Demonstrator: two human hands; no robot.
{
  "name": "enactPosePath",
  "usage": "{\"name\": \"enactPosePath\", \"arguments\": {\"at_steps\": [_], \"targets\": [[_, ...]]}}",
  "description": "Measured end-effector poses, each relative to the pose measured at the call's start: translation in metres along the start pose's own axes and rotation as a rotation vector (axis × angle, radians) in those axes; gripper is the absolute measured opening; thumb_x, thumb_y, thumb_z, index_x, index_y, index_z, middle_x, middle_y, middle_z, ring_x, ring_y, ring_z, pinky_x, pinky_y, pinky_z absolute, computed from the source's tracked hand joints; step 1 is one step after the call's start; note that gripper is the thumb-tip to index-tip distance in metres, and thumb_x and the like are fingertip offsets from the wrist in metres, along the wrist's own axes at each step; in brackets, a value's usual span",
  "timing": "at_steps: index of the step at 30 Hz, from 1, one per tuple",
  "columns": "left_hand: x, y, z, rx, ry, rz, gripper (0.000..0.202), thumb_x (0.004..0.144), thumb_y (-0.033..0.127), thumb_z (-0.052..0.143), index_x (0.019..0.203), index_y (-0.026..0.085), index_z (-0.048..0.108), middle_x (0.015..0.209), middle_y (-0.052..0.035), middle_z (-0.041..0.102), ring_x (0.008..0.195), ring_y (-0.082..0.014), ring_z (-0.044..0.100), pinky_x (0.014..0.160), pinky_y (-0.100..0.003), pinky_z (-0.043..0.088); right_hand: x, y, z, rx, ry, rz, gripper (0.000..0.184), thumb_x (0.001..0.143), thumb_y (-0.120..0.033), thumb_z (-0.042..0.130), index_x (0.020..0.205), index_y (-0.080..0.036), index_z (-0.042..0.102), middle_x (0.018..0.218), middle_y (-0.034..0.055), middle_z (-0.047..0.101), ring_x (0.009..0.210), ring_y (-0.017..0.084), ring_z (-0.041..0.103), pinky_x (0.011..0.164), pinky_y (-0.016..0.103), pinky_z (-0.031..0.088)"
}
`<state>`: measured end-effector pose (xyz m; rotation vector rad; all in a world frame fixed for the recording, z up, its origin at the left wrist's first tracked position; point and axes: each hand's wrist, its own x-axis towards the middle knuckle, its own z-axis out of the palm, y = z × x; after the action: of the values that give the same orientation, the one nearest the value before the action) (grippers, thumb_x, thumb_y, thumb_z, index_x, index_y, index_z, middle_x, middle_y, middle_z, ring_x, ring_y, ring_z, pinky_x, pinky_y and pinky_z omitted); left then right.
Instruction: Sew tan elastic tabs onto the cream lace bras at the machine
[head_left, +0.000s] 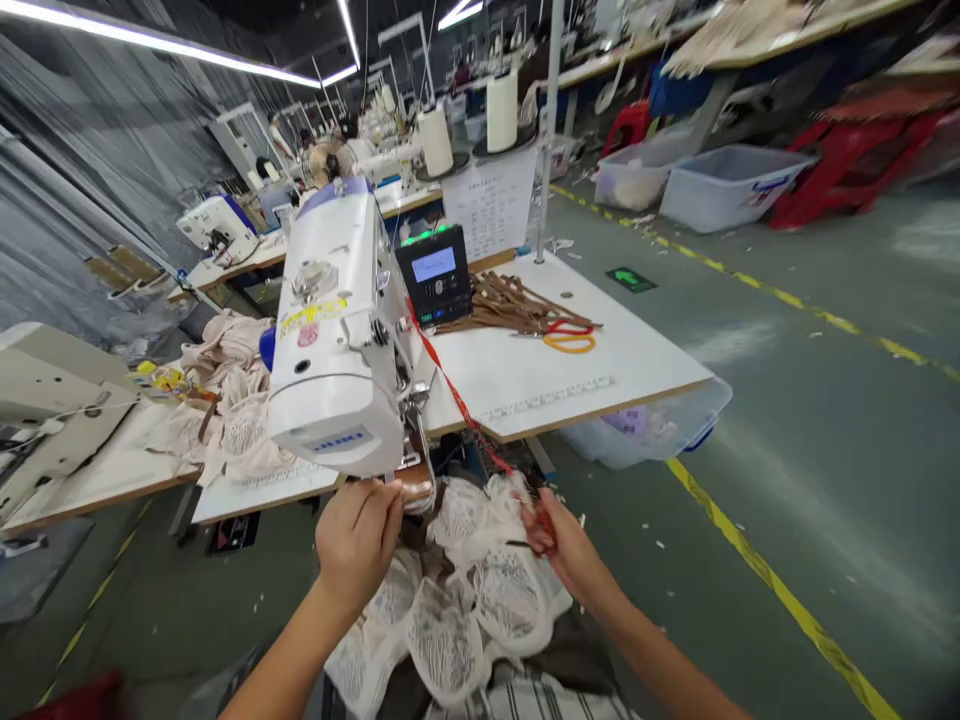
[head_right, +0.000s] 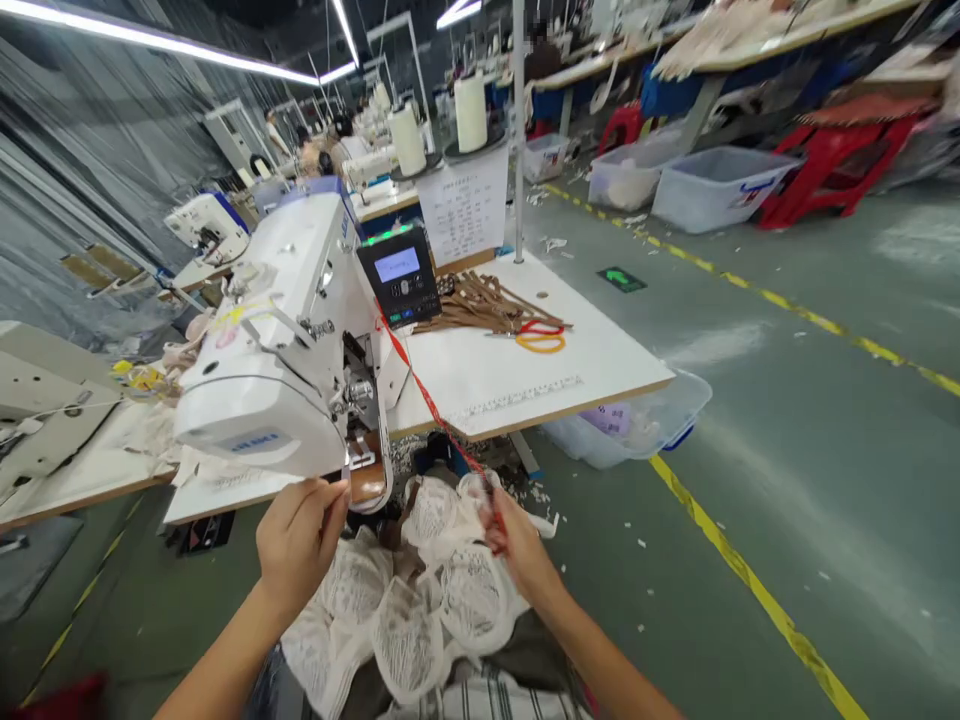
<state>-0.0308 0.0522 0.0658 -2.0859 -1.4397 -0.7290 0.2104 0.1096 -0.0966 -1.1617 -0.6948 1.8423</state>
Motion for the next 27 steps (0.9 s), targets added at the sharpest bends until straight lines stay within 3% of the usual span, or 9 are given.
{"name": "enactPosePath", "arguments": {"at_steps": [1,3,6,10,15,18,23,27], "targets": [[0.000,0.002,0.000,-0.004,-0.015,-0.022,0.016,0.084,0.010,0.067,0.099,0.015,0.063,0.083,-0.0075,0.068,0.078,-0.0191,0.063,0.073,-0.030,0.051,-0.016,-0.003,0.023,0.099,-0.214,0.177,0.053,0.079,-0.071,0.057,0.084,-0.018,0.058,0.062,-0.0052,0.042,0.044,0.005,0.020,0.043,0.024,0.029],[-0.002,0.005,0.002,-0.023,-0.046,-0.069,0.013,0.086,0.012,0.065,0.098,0.016,0.063,0.084,-0.0071,0.068,0.080,-0.0188,0.063,0.075,-0.030,0.050,-0.041,-0.012,0.064,0.277,-0.510,0.418,0.050,0.082,-0.067,0.059,0.090,-0.017,0.060,0.062,-0.0074,0.037,0.044,0.004,0.016,0.044,0.021,0.025],[-0.007,0.009,0.004,-0.062,-0.090,-0.133,0.008,0.088,0.015,0.063,0.097,0.017,0.064,0.085,-0.0065,0.069,0.080,-0.0175,0.063,0.075,-0.029,0.050,-0.059,-0.024,0.103,0.406,-0.669,0.522,0.044,0.087,-0.059,0.060,0.089,-0.016,0.059,0.063,-0.0079,0.035,0.046,0.004,0.016,0.046,0.019,0.025],[-0.011,0.013,0.000,-0.106,-0.115,-0.185,0.005,0.090,0.017,0.061,0.093,0.017,0.065,0.084,-0.0064,0.069,0.078,-0.0166,0.062,0.073,-0.029,0.050,-0.064,-0.028,0.122,0.438,-0.651,0.428,0.038,0.089,-0.055,0.060,0.082,-0.019,0.051,0.067,-0.0065,0.038,0.049,0.005,0.021,0.051,0.020,0.027],[-0.016,0.017,-0.004,-0.132,-0.142,-0.174,0.006,0.090,0.016,0.062,0.095,0.017,0.065,0.086,-0.0062,0.069,0.080,-0.0166,0.063,0.074,-0.029,0.050,-0.061,-0.026,0.125,0.386,-0.664,0.308,0.037,0.090,-0.054,0.060,0.083,-0.019,0.050,0.069,-0.0058,0.039,0.052,0.005,0.026,0.053,0.021,0.027],[-0.016,0.014,-0.002,-0.168,-0.129,-0.225,0.006,0.089,0.016,0.062,0.094,0.017,0.066,0.086,-0.0060,0.069,0.080,-0.0164,0.062,0.075,-0.028,0.049,-0.055,-0.025,0.122,0.322,-0.595,0.212,0.040,0.089,-0.058,0.058,0.082,-0.019,0.052,0.064,-0.0066,0.035,0.050,0.006,0.023,0.050,0.022,0.022],[-0.010,0.000,0.017,-0.154,-0.089,-0.563,0.020,0.092,0.028,0.061,0.076,0.017,0.066,0.068,0.0000,0.060,0.066,-0.0127,0.055,0.063,-0.025,0.040,-0.042,-0.020,0.109,0.297,-0.509,0.162,0.049,0.086,-0.068,0.054,0.089,-0.019,0.055,0.062,-0.0081,0.031,0.049,0.006,0.017,0.049,0.024,0.019],[-0.004,-0.004,0.028,-0.234,-0.115,-0.826,0.032,0.090,0.036,0.062,0.066,0.016,0.059,0.063,0.0028,0.054,0.061,-0.0108,0.047,0.061,-0.024,0.035,-0.036,-0.017,0.098,0.136,-0.477,0.045,0.038,0.084,-0.054,0.067,0.086,-0.020,0.050,0.062,-0.0090,0.029,0.050,0.006,0.020,0.050,0.024,0.019]]}}
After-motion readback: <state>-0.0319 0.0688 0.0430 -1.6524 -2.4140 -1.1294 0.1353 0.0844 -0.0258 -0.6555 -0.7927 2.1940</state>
